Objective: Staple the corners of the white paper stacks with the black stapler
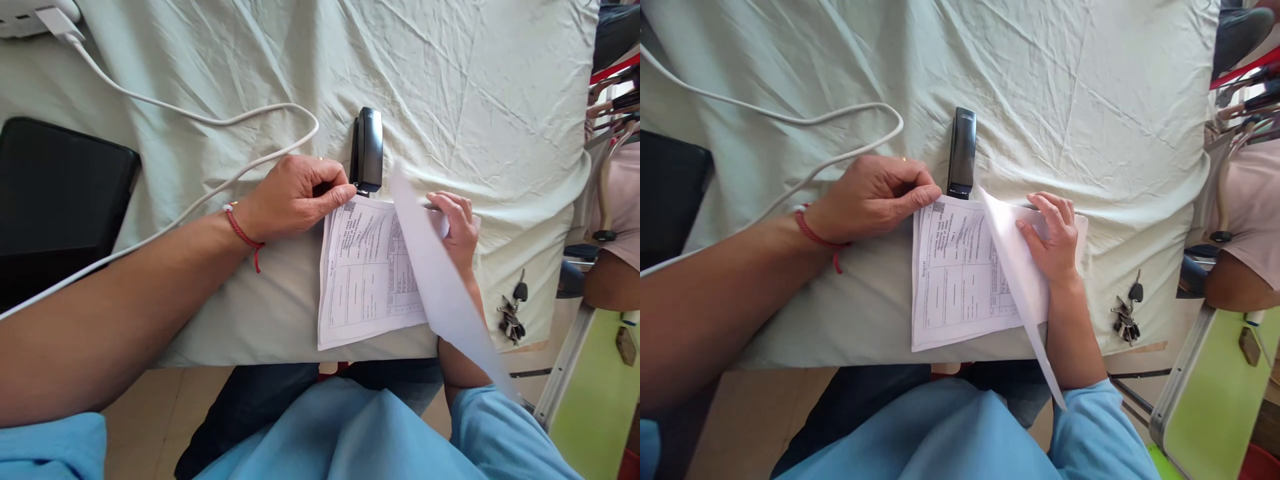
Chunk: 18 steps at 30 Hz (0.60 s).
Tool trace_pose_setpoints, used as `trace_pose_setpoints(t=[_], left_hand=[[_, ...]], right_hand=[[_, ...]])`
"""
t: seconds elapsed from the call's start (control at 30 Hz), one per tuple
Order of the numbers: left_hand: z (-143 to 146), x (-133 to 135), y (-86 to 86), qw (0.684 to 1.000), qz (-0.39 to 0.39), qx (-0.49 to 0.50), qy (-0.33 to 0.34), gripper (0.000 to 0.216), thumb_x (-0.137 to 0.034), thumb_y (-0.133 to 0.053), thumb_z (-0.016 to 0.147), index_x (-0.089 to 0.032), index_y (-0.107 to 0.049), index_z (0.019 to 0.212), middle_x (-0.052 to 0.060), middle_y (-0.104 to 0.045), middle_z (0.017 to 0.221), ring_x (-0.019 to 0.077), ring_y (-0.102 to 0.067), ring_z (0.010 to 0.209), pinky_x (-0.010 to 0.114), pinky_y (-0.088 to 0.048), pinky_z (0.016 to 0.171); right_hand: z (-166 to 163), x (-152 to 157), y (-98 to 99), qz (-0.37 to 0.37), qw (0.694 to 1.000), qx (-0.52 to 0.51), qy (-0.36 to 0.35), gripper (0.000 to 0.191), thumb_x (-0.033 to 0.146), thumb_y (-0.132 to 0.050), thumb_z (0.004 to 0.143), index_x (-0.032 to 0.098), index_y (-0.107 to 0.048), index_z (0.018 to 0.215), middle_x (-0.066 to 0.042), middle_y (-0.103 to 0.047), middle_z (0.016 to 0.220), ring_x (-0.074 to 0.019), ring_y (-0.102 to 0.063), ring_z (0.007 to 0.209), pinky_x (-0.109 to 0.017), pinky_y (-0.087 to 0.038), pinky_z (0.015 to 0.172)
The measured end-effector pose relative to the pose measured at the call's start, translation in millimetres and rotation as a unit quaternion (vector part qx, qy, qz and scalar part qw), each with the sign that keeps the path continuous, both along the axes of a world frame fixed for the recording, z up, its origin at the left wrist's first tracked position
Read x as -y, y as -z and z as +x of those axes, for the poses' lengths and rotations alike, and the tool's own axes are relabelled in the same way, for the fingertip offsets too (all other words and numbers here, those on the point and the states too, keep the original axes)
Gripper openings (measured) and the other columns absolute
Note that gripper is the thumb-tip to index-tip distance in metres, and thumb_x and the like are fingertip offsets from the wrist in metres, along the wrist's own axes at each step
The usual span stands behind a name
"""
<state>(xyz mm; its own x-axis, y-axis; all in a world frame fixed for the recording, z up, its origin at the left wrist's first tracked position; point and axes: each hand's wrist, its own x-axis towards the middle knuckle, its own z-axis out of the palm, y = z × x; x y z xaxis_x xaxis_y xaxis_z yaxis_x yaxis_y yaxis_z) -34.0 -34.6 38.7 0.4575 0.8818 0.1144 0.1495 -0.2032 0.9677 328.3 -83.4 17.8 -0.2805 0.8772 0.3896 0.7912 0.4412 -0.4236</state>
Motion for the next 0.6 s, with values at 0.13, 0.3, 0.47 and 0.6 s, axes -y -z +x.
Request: trace_pose_setpoints(t=[0.13, 0.3, 0.47, 0.6], left_hand=[[0.8, 0.1, -1.0, 0.999, 0.008, -0.026, -0.018, 0.034, -0.044, -0.077, 0.099, -0.024, -0.065, 0.074, 0.001, -0.060, 0.067, 0.0186, -0.054, 0.070, 0.033, -0.040, 0.062], [1.5, -0.2, 0.7, 0.998, 0.031, -0.045, -0.028, 0.032, -0.040, -0.074, 0.098, -0.026, -0.064, 0.072, 0.000, -0.058, 0.066, 0.0192, -0.052, 0.069, 0.036, -0.040, 0.066], [2.2, 0.1, 5.5, 0.997, 0.056, -0.036, -0.037, 0.031, -0.040, -0.075, 0.100, -0.025, -0.065, 0.075, -0.001, -0.060, 0.069, 0.0168, -0.051, 0.069, 0.037, -0.041, 0.069], [3.6, 2.4, 5.5, 0.998, 0.034, 0.023, -0.041, 0.031, -0.055, -0.074, 0.109, -0.025, -0.075, 0.100, 0.001, -0.070, 0.081, 0.0170, -0.058, 0.074, 0.034, -0.045, 0.068]], right_hand=[[-10.4, 0.9, -0.3, 0.048, 0.999, 0.008, -0.011, 0.019, 0.047, -0.076, 0.112, 0.032, -0.083, 0.122, -0.011, -0.077, 0.134, -0.0315, -0.073, 0.130, -0.061, -0.064, 0.119], [-16.7, 1.0, -0.1, 0.022, 0.998, 0.043, -0.044, 0.022, 0.031, -0.070, 0.112, 0.039, -0.089, 0.107, -0.007, -0.080, 0.125, -0.0293, -0.070, 0.132, -0.063, -0.063, 0.123], [-18.6, 0.2, -3.5, -0.011, 0.996, 0.048, -0.076, 0.032, 0.025, -0.066, 0.112, 0.040, -0.094, 0.116, -0.006, -0.081, 0.135, -0.0290, -0.069, 0.139, -0.059, -0.067, 0.124], [-19.1, -0.4, -5.5, -0.040, 0.995, 0.055, -0.075, 0.032, 0.027, -0.066, 0.111, 0.040, -0.095, 0.119, -0.007, -0.083, 0.135, -0.0302, -0.069, 0.142, -0.062, -0.066, 0.129]])
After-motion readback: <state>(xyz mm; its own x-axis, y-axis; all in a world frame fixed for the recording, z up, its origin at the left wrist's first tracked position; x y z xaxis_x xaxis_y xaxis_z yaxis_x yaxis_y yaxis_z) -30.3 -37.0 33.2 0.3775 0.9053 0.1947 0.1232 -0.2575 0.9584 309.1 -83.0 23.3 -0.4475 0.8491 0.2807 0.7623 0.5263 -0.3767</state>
